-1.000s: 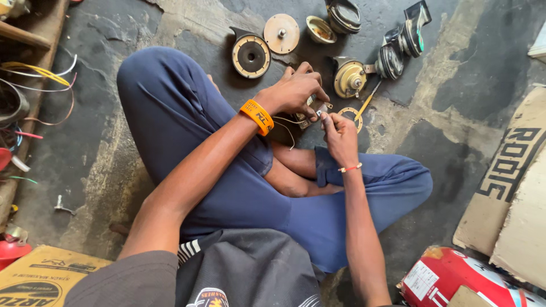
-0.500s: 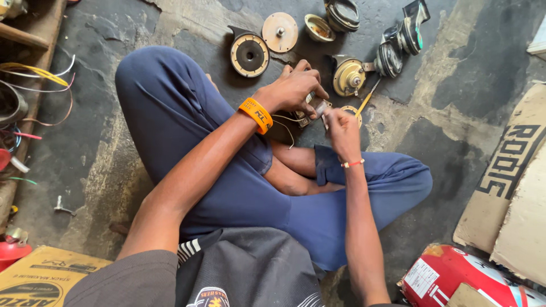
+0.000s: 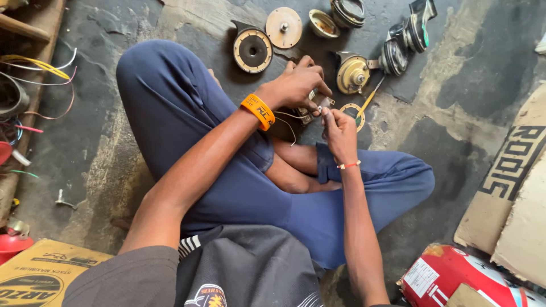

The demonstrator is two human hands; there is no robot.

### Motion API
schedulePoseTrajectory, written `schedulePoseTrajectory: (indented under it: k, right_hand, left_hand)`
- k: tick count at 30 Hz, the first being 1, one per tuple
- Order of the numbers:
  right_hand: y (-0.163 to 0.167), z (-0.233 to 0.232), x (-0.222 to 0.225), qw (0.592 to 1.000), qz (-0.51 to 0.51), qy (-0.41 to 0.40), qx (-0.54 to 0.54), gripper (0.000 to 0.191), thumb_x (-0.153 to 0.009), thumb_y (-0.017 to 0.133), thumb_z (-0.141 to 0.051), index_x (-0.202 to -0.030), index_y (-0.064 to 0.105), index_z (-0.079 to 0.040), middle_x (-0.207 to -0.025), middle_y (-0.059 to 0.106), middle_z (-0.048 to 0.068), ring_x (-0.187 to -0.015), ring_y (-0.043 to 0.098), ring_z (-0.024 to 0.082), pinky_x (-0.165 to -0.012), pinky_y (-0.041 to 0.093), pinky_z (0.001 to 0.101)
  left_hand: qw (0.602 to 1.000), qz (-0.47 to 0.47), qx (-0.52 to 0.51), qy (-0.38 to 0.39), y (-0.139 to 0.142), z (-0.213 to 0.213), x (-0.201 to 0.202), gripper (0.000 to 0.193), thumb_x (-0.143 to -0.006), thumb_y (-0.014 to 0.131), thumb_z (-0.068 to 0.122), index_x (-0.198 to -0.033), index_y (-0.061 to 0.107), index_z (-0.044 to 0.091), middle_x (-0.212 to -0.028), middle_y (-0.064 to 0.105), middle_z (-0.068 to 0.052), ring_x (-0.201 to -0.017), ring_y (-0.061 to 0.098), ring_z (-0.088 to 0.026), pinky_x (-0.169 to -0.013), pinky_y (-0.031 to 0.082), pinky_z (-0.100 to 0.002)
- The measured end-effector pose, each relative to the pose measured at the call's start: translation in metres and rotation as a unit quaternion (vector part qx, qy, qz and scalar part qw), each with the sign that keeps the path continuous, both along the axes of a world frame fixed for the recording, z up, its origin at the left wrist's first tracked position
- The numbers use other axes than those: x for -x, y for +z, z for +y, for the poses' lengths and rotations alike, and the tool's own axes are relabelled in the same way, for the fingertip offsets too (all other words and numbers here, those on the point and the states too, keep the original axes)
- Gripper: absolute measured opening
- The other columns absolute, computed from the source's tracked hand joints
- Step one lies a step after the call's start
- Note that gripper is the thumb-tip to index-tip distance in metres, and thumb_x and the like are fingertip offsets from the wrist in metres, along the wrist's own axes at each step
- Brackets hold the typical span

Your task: The person sits on the floor and uses a wrench to tighten a bolt on a small electrical motor. They adjust the motor and continue tightening the bolt with both hands.

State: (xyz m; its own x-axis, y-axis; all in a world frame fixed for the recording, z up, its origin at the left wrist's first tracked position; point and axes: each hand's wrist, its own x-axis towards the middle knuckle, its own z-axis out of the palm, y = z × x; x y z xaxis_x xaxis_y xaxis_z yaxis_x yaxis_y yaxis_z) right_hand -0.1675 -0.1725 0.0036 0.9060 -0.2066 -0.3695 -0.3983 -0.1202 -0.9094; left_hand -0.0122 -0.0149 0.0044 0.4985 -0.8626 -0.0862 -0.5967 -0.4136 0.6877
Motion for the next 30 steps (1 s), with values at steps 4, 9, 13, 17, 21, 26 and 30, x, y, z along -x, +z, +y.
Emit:
schedulePoseTrajectory:
  k: [4, 9, 13, 17, 21, 26, 30]
  right_hand:
    - [-0.005, -0.009, -0.003, 0.999, -0.010, -0.025, 0.030, 0.039, -0.108, 0.060, -0.028, -0.076, 0.060, -0.006, -0.061, 0.045, -0.007, -0.050, 0.040, 0.002, -0.045, 0.030, 0.0224]
    - [-0.013, -0.015, -0.001, 1.000, -0.001, -0.008, -0.003, 0.036, -0.107, 0.060, -0.028, -0.077, 0.058, -0.008, -0.063, 0.047, -0.007, -0.052, 0.041, 0.002, -0.046, 0.031, 0.0220]
    - [-0.014, -0.015, -0.001, 0.999, -0.025, -0.012, 0.018, 0.034, -0.107, 0.058, -0.027, -0.078, 0.061, -0.009, -0.064, 0.052, -0.007, -0.054, 0.044, 0.002, -0.049, 0.034, 0.0220]
    - [-0.012, -0.015, -0.002, 1.000, -0.016, 0.007, 0.022, 0.035, -0.106, 0.058, -0.027, -0.076, 0.058, -0.008, -0.062, 0.052, -0.006, -0.053, 0.048, 0.003, -0.048, 0.036, 0.0223]
    - [-0.009, -0.011, -0.003, 0.995, -0.037, 0.008, 0.092, 0.041, -0.109, 0.058, -0.028, -0.073, 0.056, -0.007, -0.060, 0.050, -0.005, -0.052, 0.045, 0.003, -0.048, 0.035, 0.0230]
    - [-0.007, -0.003, 0.000, 0.999, -0.016, -0.032, -0.003, 0.037, -0.107, 0.059, -0.027, -0.076, 0.055, -0.008, -0.061, 0.044, -0.007, -0.050, 0.040, 0.003, -0.045, 0.030, 0.0228]
    - [-0.003, -0.004, -0.002, 1.000, -0.003, -0.012, -0.027, 0.035, -0.106, 0.060, -0.027, -0.076, 0.056, -0.008, -0.061, 0.043, -0.008, -0.049, 0.037, 0.002, -0.045, 0.027, 0.0225]
  left_hand:
    - [1.000, -0.006, -0.002, -0.001, 0.000, 0.000, 0.000, 0.059, -0.060, 0.093, 0.042, -0.116, 0.079, 0.033, -0.114, 0.060, -0.001, -0.122, 0.042, -0.031, -0.095, 0.037, -0.057]
    - [1.000, -0.010, 0.000, 0.002, 0.002, 0.000, 0.000, 0.060, -0.058, 0.094, 0.041, -0.116, 0.079, 0.031, -0.118, 0.062, 0.000, -0.125, 0.042, -0.031, -0.095, 0.036, -0.057]
    - [1.000, 0.008, -0.012, 0.003, 0.004, 0.000, 0.001, 0.062, -0.058, 0.094, 0.043, -0.117, 0.078, 0.031, -0.117, 0.061, -0.002, -0.124, 0.042, -0.031, -0.095, 0.036, -0.056]
    - [1.000, 0.004, -0.002, 0.001, 0.005, 0.000, 0.001, 0.060, -0.059, 0.094, 0.042, -0.116, 0.078, 0.031, -0.117, 0.061, -0.002, -0.125, 0.042, -0.031, -0.095, 0.035, -0.057]
    - [1.000, 0.008, 0.015, -0.008, 0.005, 0.003, 0.000, 0.057, -0.062, 0.093, 0.039, -0.117, 0.079, 0.030, -0.117, 0.062, -0.002, -0.123, 0.043, -0.031, -0.096, 0.036, -0.056]
    - [1.000, 0.013, 0.005, 0.002, 0.009, 0.004, 0.001, 0.061, -0.058, 0.094, 0.040, -0.116, 0.079, 0.029, -0.120, 0.061, -0.002, -0.126, 0.042, -0.031, -0.096, 0.036, -0.058]
    - [1.000, 0.019, -0.007, -0.002, 0.008, 0.000, 0.000, 0.061, -0.059, 0.094, 0.042, -0.117, 0.078, 0.030, -0.119, 0.061, -0.001, -0.126, 0.041, -0.031, -0.095, 0.035, -0.060]
